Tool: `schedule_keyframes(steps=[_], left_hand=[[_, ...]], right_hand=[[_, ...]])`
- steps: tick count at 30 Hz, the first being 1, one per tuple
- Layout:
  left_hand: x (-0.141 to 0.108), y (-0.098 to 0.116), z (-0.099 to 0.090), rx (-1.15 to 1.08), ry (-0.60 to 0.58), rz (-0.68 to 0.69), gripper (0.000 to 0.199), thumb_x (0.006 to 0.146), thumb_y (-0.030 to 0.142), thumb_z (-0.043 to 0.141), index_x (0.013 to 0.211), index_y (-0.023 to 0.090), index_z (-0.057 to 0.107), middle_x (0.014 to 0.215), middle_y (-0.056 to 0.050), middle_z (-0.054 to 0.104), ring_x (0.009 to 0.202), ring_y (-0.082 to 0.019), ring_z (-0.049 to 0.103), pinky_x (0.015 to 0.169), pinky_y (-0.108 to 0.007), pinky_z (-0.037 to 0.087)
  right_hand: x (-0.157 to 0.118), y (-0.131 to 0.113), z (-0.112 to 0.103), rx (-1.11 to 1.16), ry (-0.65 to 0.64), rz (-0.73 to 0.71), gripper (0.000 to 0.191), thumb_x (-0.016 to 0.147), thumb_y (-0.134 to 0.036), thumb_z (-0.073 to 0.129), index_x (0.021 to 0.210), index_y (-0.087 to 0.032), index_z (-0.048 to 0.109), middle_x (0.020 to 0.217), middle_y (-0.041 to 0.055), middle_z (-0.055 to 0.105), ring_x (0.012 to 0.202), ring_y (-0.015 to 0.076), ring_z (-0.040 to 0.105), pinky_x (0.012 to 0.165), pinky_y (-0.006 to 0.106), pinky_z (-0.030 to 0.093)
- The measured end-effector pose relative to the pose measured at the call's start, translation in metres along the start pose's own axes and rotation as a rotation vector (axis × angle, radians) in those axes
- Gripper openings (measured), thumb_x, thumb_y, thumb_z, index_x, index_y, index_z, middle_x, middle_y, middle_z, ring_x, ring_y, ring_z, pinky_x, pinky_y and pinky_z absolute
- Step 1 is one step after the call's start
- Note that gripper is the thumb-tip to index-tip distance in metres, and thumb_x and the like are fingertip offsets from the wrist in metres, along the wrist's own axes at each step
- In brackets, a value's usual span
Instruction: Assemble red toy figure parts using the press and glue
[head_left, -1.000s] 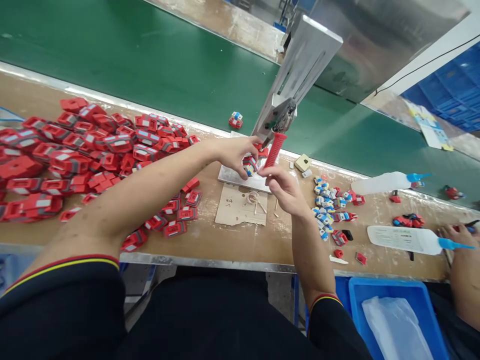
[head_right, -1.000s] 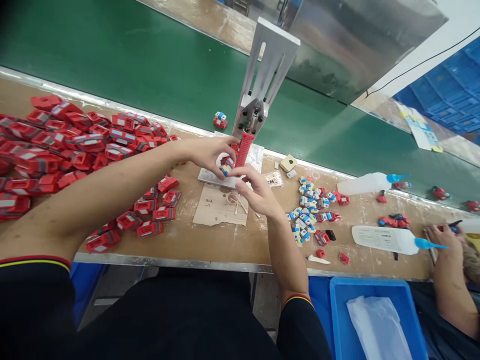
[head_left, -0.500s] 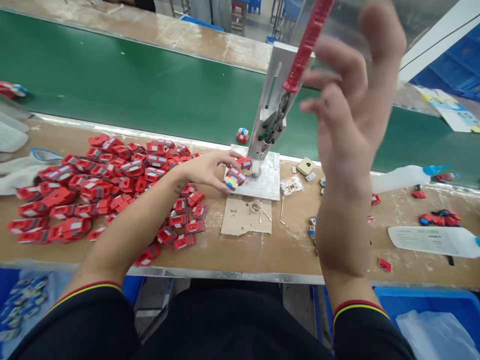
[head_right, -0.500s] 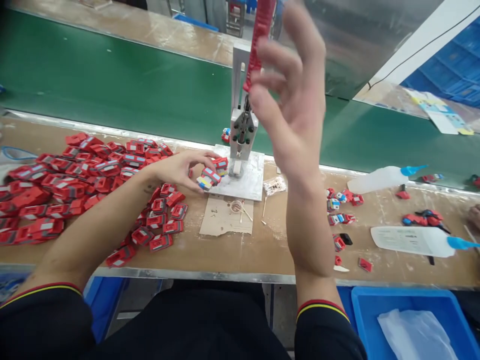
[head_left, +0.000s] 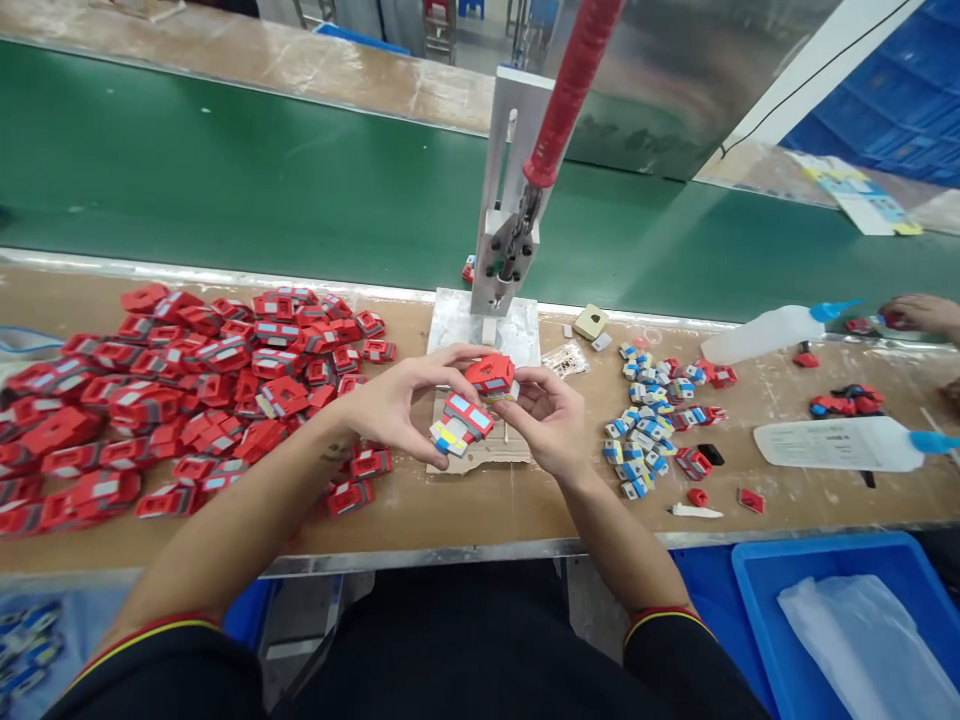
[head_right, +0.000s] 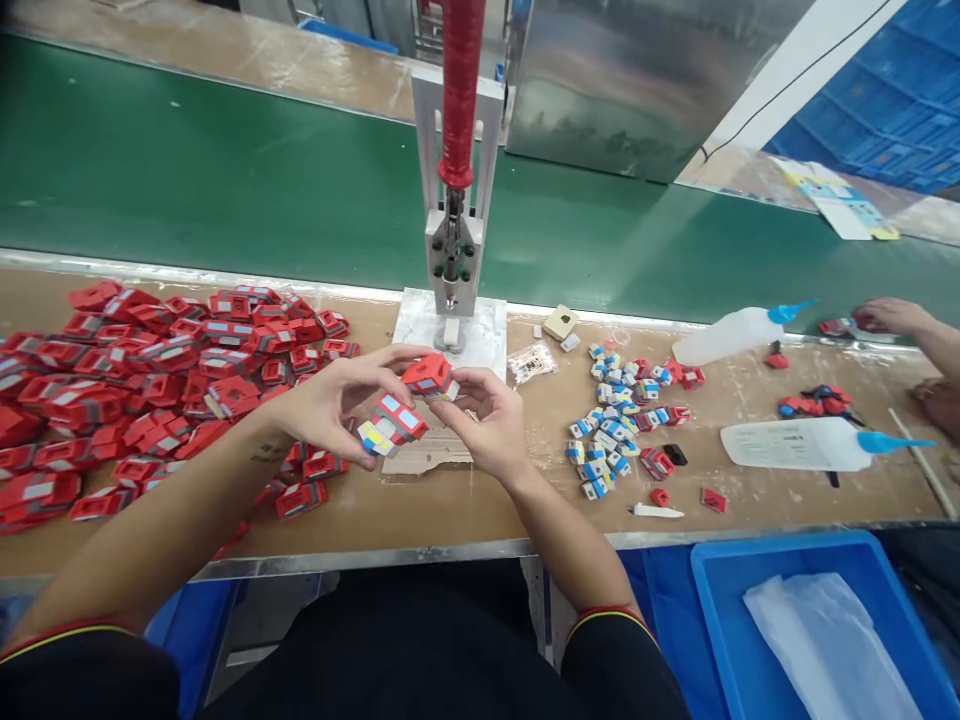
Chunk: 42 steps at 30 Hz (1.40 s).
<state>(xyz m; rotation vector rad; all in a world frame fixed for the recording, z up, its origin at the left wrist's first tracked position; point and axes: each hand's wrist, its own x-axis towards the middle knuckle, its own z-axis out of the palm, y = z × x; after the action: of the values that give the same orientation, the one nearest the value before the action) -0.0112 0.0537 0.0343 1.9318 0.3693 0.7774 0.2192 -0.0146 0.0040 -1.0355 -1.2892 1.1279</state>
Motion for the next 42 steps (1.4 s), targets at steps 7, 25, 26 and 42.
schedule_keyframes(steps=[7,25,26,42], left_hand=[[-0.014,-0.010,0.003,-0.082,0.079,-0.055,0.052,0.068,0.032,0.103,0.114,0.025,0.081,0.159,-0.022,0.062,0.140,-0.040,0.069,0.110,-0.057,0.063],[-0.033,-0.034,0.000,-0.312,0.564,-0.368,0.059,0.072,0.039,0.102,0.117,0.030,0.065,0.108,-0.002,0.082,0.089,-0.019,0.079,0.076,-0.031,0.067],[-0.035,-0.034,-0.001,-0.310,0.565,-0.368,0.056,0.075,0.039,0.100,0.118,0.032,0.065,0.108,0.000,0.082,0.089,-0.019,0.079,0.076,-0.030,0.067],[-0.070,0.003,0.007,-0.487,0.824,-0.660,0.045,0.068,0.045,0.103,0.106,0.042,0.079,0.092,0.004,0.082,0.083,-0.017,0.078,0.072,-0.022,0.065]], right_hand=[[-0.014,0.004,-0.042,-0.195,0.343,-0.335,0.031,0.087,-0.028,0.082,0.116,-0.029,0.070,0.102,0.0031,0.075,0.087,0.0173,0.074,0.071,0.030,0.066],[-0.014,0.019,-0.090,-0.345,0.322,-0.443,0.031,0.090,-0.030,0.080,0.117,-0.031,0.067,0.109,0.0047,0.073,0.103,0.0233,0.074,0.090,0.043,0.067],[-0.013,0.018,-0.091,-0.376,0.304,-0.475,0.031,0.090,-0.029,0.079,0.118,-0.032,0.066,0.108,0.0047,0.073,0.104,0.0238,0.074,0.091,0.044,0.067],[0.077,0.016,-0.150,-0.686,0.145,-0.354,0.055,0.091,-0.029,0.072,0.144,-0.030,0.057,0.118,0.0065,0.075,0.107,0.0245,0.074,0.102,0.048,0.063]])
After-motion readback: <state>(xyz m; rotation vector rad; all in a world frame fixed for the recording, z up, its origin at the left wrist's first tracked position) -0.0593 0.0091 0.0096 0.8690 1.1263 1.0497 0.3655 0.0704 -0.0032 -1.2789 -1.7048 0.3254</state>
